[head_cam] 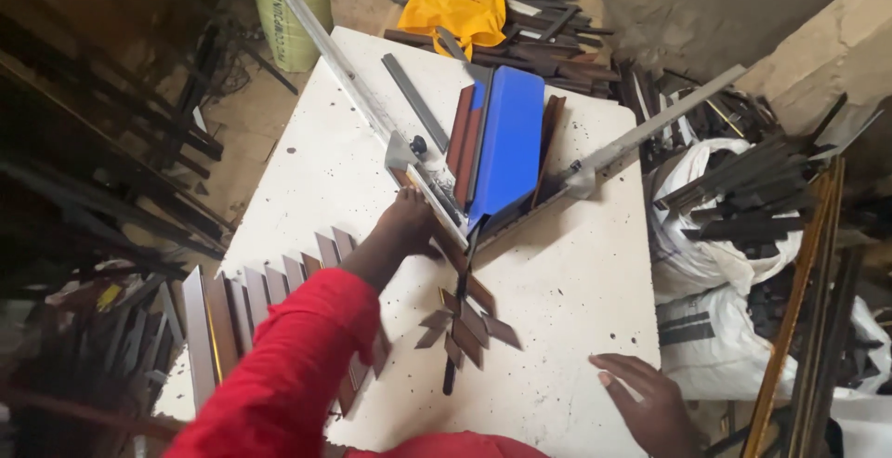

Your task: Measure, select, and organize pre-cut frame moldings at a workshop station.

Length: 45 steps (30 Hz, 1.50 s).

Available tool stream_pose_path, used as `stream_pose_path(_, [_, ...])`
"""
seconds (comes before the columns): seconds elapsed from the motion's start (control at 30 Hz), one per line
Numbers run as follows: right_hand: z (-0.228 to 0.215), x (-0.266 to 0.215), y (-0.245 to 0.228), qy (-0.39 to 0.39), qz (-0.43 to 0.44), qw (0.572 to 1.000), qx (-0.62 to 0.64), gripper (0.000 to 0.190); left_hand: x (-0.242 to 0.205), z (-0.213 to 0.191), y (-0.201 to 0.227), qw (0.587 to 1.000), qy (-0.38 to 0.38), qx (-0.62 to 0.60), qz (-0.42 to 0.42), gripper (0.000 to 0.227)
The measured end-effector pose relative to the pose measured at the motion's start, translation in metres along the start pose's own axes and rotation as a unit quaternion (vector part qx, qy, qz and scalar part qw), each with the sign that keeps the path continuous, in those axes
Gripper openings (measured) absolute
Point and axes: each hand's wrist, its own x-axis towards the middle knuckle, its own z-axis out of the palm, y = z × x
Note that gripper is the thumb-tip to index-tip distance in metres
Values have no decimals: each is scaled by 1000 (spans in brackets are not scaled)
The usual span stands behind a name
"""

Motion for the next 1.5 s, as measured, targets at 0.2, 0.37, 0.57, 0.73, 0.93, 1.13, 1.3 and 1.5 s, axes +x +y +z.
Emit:
stream_pose_path(0.2, [29, -20, -35, -86, -112, 989, 34, 20, -83, 36, 1, 998, 36, -49, -33, 85])
stream_pose_path(0.37, [64, -36, -73, -63, -146, 981, 109, 27, -213, 49, 26, 988, 19, -118, -93, 66])
stream_pose_path(0.57, [102, -7, -198, -137, -261, 954, -49, 71, -306, 69, 85, 943, 161, -235, -173, 67])
stream_pose_path(0.73, [143, 1, -181, -111, -196, 967, -120, 47, -320, 100, 88, 933, 231, -240, -136, 61])
stream_pose_path(0.93, [134, -20, -108, 26, -87, 989, -115, 33, -329, 154, 79, 948, 201, -215, -121, 71])
stream_pose_path(1.13, [80, -55, -18, 107, 3, 980, -169, 35, -325, 162, 92, 956, 180, -210, -100, 69])
stream_pose_path(1.3, [45, -60, 65, 133, 41, 975, -174, 35, -321, 132, 100, 955, 151, -237, -95, 63])
stream_pose_path(1.5, [58, -65, 212, 155, 205, 963, 77, 49, -339, 107, 117, 943, 141, -257, -158, 63])
